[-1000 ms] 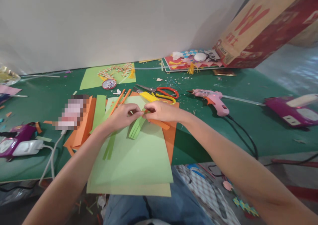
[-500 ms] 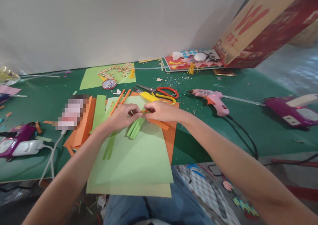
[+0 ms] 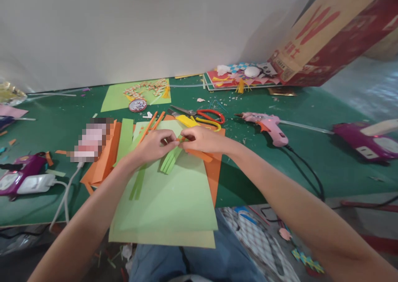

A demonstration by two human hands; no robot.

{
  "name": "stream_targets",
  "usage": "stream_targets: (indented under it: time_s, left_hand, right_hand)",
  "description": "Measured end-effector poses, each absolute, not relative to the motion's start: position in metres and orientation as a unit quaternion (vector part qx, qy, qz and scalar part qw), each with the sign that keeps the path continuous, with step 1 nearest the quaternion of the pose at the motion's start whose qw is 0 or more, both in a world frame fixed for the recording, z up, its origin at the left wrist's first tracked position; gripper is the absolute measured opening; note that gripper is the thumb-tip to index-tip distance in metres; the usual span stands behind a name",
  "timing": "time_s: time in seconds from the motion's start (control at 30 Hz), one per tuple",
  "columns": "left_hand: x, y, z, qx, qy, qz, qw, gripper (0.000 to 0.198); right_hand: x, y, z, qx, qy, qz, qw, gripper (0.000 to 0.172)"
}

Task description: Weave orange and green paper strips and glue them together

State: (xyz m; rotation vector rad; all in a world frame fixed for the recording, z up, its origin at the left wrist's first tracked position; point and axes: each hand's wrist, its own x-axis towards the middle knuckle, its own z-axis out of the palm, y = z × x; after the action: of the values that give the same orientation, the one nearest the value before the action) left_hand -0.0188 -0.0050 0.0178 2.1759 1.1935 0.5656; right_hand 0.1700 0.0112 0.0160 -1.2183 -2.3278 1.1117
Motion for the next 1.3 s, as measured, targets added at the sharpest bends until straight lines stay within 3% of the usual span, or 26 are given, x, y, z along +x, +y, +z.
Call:
stream_targets:
  time_s: [1.3]
  left_hand:
    - [-0.0212, -0.0026, 0.0148, 0.830, 0.431, 0.250, 0.250, 0.023]
  right_hand:
    - [0.1701, 0.0099, 0.0164, -0.425, -0.793, 0.398, 0.177, 0.027]
